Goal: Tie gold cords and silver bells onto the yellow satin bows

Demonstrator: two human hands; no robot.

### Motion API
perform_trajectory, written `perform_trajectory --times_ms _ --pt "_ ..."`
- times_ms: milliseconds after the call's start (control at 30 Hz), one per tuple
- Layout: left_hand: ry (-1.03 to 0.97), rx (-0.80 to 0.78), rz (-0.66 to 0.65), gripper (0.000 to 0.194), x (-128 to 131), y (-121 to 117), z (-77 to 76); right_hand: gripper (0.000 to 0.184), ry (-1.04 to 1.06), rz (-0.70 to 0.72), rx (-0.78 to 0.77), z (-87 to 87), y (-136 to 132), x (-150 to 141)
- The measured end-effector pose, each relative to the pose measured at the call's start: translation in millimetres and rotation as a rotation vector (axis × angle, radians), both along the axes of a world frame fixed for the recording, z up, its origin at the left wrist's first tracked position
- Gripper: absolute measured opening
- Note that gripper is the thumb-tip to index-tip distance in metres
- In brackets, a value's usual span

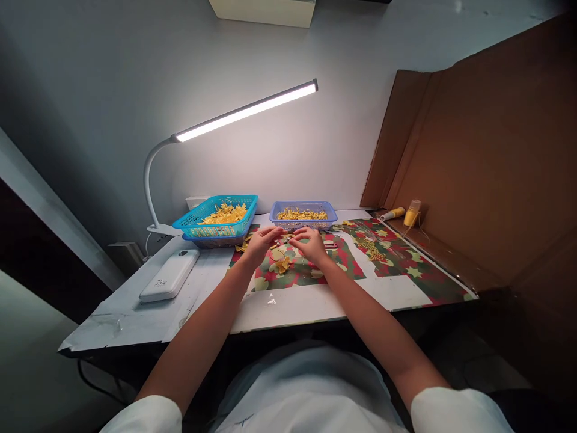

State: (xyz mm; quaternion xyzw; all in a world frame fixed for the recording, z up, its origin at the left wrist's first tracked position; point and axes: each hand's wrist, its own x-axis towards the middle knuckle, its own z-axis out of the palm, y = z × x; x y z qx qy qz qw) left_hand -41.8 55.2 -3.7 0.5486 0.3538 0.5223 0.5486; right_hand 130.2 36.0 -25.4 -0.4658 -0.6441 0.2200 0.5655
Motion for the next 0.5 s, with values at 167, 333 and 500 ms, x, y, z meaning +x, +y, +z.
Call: perform_trajectory --times_ms 167,333,500 --pt "0.348 0.029 -0.054 0.026 -20 0 7.0 0.03 0.497 0.091 -0.119 8.7 1 9" --pt "0.579 -0.001 -0.104 0.029 -19 -5 5.8 0.038 0.531 0.129 -0.082 17.4 -3 13" --pt "0.683 0.012 -0.057 0.036 -10 -9 2.7 0.039 0.55 0.142 -0.083 19.3 -3 15"
